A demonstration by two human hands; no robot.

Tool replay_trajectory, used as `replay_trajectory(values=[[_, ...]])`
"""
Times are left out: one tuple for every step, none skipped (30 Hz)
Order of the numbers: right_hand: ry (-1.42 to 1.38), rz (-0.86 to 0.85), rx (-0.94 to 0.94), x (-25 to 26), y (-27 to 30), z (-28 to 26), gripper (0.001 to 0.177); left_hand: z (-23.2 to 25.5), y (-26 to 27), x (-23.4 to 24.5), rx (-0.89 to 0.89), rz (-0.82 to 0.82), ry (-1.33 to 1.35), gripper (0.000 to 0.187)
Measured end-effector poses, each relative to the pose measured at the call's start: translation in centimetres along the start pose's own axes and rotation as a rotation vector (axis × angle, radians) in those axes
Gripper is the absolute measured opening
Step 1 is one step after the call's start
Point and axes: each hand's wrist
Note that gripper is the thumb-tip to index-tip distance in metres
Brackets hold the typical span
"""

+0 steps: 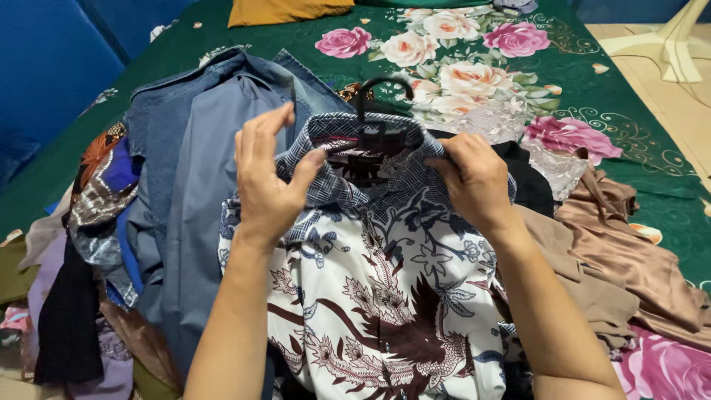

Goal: The person buttons a patterned shirt, places it on a hanger, and hangs it in a wardrobe. They then take a blue shirt, place it on a hanger, and button it up while it is on the hanger.

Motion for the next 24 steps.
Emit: replay_trajectory(values=[[0.017,-0.008,0.024,0.1,-0.1,-0.3,0.024,0.8,-0.4,0.1,-0.017,-0.005,0.012,0.048],[0.032,-0.019,0.049,0.1,-0.1,-0.7,0.024,1.5,-0.6,0.2,-0.029,-0.009,0.022,0.047],[0.047,-0.031,0.074,0.1,-0.2,-1.0,0.025,2.1,-0.8,0.1,-0.042,-0.012,0.032,0.047],[0.037,-0.036,0.093,0.2,-0.3,-1.4,0.024,2.6,-1.0,-0.1,-0.058,-0.005,0.017,0.037],[0.027,-0.040,0.112,0.4,-0.2,-1.8,0.024,2.9,-1.1,-0.4,-0.074,0.001,0.002,0.027],[0.017,-0.041,0.130,0.5,-0.2,-2.2,0.024,3.0,-1.2,-0.5,-0.094,0.006,-0.013,0.017],[0.015,-0.042,0.138,0.7,-0.3,-2.4,0.024,3.0,-1.3,-0.5,-0.075,0.027,-0.007,0.014],[0.015,-0.043,0.144,1.0,-0.3,-2.6,0.024,2.9,-1.3,-0.5,-0.057,0.045,0.002,0.011],[0.016,-0.043,0.149,1.3,-0.3,-2.6,0.024,2.8,-1.3,-0.6,-0.039,0.064,0.011,0.008],[0.006,-0.048,0.144,1.6,-0.3,-2.6,0.023,2.8,-1.3,-0.6,-0.026,0.089,0.005,0.009],[-0.003,-0.052,0.139,1.8,-0.3,-2.6,0.023,2.8,-1.2,-0.5,-0.013,0.114,0.000,0.009],[-0.011,-0.055,0.132,2.0,-0.3,-2.5,0.022,2.8,-1.2,-0.6,0.000,0.138,-0.004,0.010],[-0.018,-0.061,0.132,2.1,-0.3,-2.5,0.022,2.8,-1.2,-0.6,0.005,0.145,-0.007,0.010],[-0.025,-0.068,0.133,2.3,-0.3,-2.4,0.022,2.9,-1.2,-0.7,0.009,0.153,-0.011,0.010],[-0.033,-0.074,0.134,2.5,-0.3,-2.4,0.022,3.0,-1.2,-0.7,0.013,0.162,-0.015,0.010],[-0.032,-0.074,0.132,2.6,-0.3,-2.3,0.022,2.9,-1.1,-0.7,0.015,0.142,0.003,0.011],[-0.031,-0.075,0.129,2.6,-0.3,-2.2,0.021,2.8,-1.1,-0.6,0.017,0.123,0.020,0.013],[-0.031,-0.074,0.128,2.7,-0.3,-2.1,0.021,2.5,-1.1,-0.4,0.018,0.104,0.037,0.014],[-0.036,-0.076,0.097,2.9,-0.2,-2.0,0.021,2.1,-1.0,-0.1,0.020,0.072,0.040,0.018],[-0.042,-0.077,0.066,3.1,-0.1,-1.8,0.021,1.5,-1.0,0.3,0.021,0.040,0.041,0.022],[-0.049,-0.077,0.035,3.3,0.0,-1.6,0.022,0.9,-0.9,0.8,0.022,0.008,0.042,0.027],[-0.057,-0.068,0.028,3.6,0.0,-1.3,0.022,0.1,-0.8,1.2,0.016,-0.030,0.020,0.030],[-0.065,-0.058,0.022,3.8,0.0,-1.0,0.022,-0.7,-0.7,1.5,0.009,-0.067,-0.003,0.034],[-0.073,-0.050,0.015,3.9,0.0,-0.7,0.022,-1.3,-0.5,1.8,0.004,-0.105,-0.026,0.037]])
Point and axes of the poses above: each hand's wrist, its own y-axis away from the middle knuckle, its own x-axis out of the back of the hand, z = x × y, and after that the axes turned 9 degrees about -x, right-handed
